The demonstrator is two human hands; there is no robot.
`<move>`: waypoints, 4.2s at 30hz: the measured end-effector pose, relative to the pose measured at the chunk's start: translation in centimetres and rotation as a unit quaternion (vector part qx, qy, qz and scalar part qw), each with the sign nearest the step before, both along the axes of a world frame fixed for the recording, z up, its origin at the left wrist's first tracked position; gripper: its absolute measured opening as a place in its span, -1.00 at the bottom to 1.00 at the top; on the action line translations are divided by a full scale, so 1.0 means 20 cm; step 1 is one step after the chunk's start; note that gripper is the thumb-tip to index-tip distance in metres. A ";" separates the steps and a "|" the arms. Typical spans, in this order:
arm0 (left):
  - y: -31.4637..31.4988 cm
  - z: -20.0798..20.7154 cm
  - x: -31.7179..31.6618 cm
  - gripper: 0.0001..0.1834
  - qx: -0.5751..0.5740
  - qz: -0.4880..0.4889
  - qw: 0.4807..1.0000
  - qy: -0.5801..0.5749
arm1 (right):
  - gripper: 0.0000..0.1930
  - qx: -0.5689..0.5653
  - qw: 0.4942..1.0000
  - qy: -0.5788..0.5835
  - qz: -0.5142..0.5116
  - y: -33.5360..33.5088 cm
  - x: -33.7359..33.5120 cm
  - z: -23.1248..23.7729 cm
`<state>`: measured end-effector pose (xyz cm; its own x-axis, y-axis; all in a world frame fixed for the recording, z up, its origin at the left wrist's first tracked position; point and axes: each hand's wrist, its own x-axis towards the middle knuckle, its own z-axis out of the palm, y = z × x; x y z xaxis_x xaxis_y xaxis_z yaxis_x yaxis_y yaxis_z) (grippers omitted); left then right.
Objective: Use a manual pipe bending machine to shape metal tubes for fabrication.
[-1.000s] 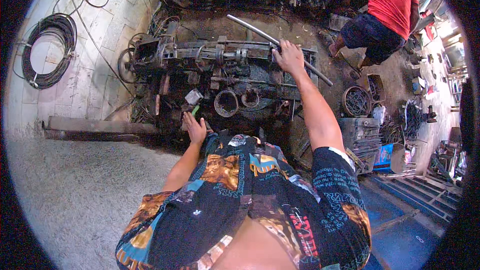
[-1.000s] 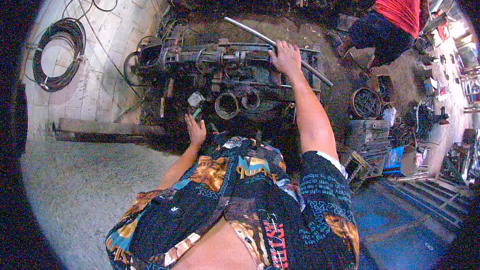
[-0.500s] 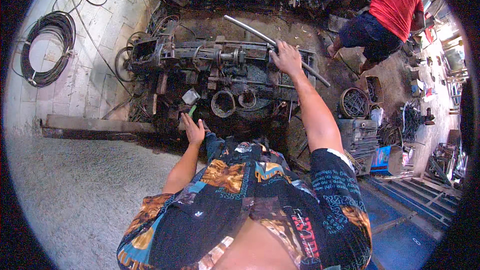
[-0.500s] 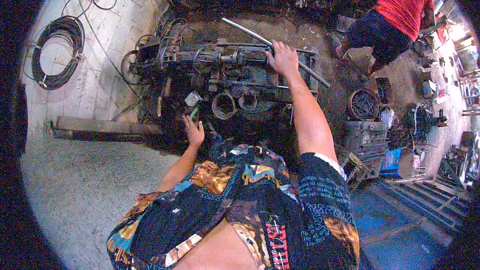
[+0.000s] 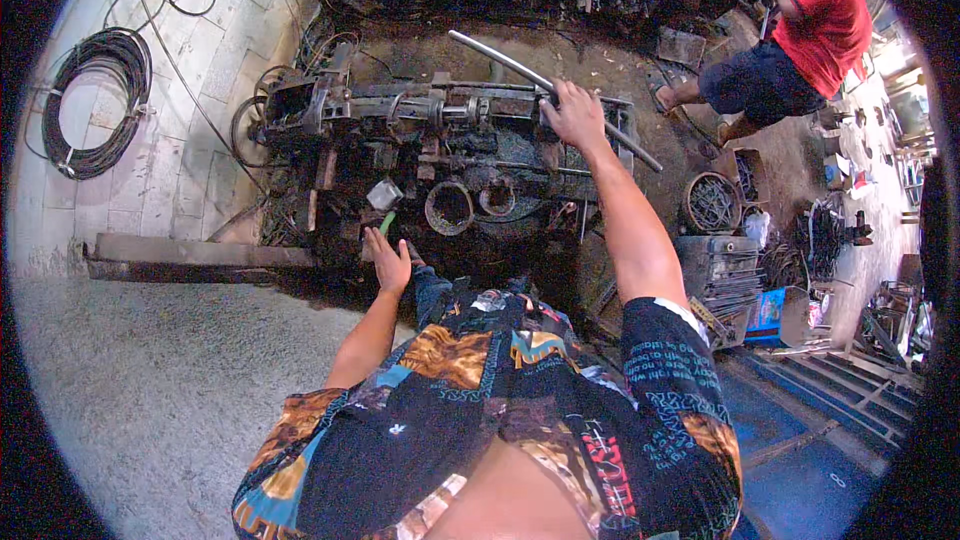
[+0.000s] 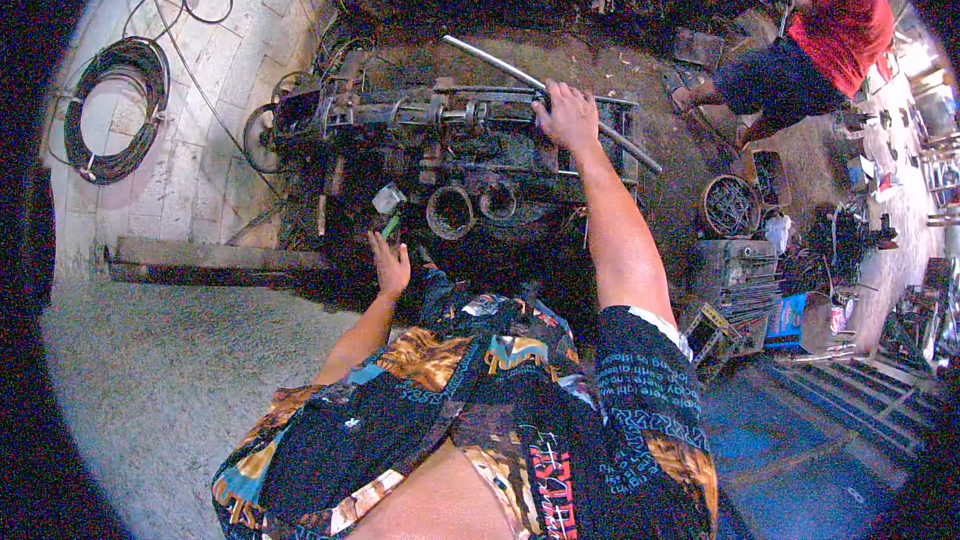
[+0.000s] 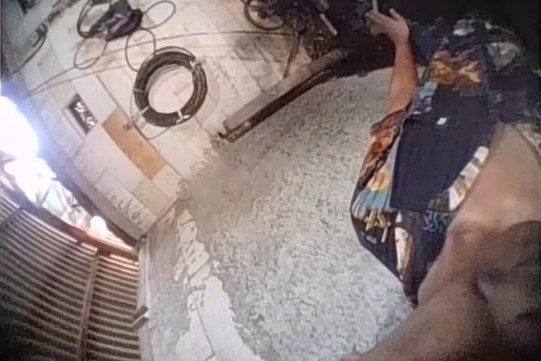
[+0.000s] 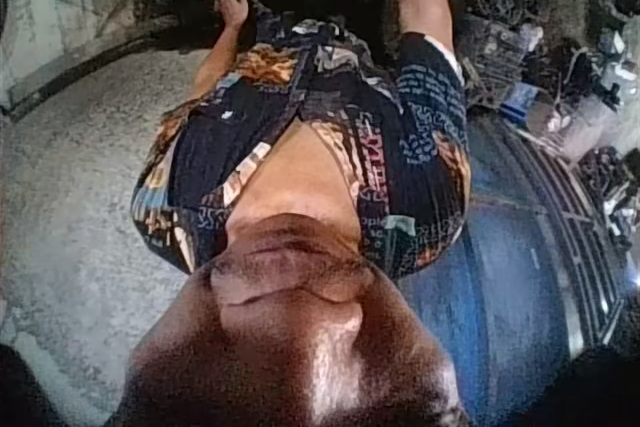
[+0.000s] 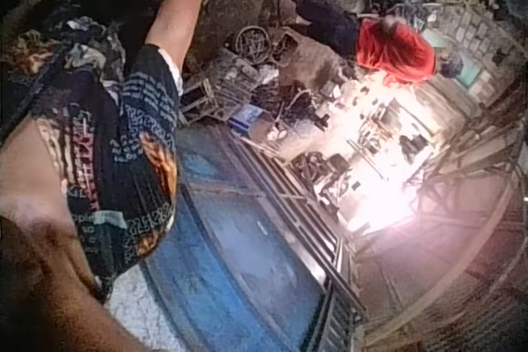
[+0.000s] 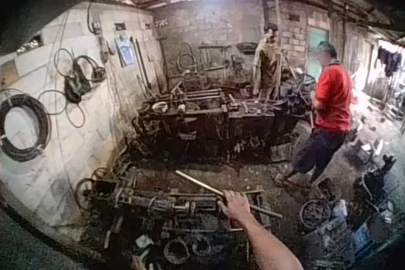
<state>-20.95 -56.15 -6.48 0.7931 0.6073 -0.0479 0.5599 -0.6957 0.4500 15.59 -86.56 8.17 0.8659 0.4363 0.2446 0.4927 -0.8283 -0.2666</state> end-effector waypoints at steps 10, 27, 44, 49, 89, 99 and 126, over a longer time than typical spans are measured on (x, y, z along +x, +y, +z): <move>-0.02 -0.01 0.00 -0.16 0.018 0.009 1.000 -0.017 | -0.42 -0.031 0.999 0.020 0.004 0.01 -0.01 0.01; -0.01 -0.02 0.00 -0.14 0.002 0.010 1.000 -0.028 | -0.53 0.005 0.999 -0.027 0.018 0.02 0.00 -0.01; -0.02 0.01 0.00 -0.16 0.005 0.015 1.000 0.004 | -0.50 0.015 1.000 -0.014 0.022 0.02 -0.02 0.03; -0.03 0.00 0.00 -0.16 0.014 0.019 1.000 0.005 | -0.50 0.006 1.000 -0.018 0.019 0.03 -0.01 0.02; -0.05 0.00 -0.02 -0.15 -0.024 0.024 0.999 0.010 | -0.43 0.002 0.999 0.044 0.009 0.04 -0.03 0.06; -0.04 -0.03 -0.02 -0.15 0.037 0.010 0.999 0.022 | -0.43 0.005 0.999 0.034 0.009 0.03 -0.02 0.05; -0.04 -0.02 -0.02 -0.15 0.025 0.011 0.999 0.026 | -0.42 -0.005 0.999 0.043 0.003 0.05 -0.01 0.03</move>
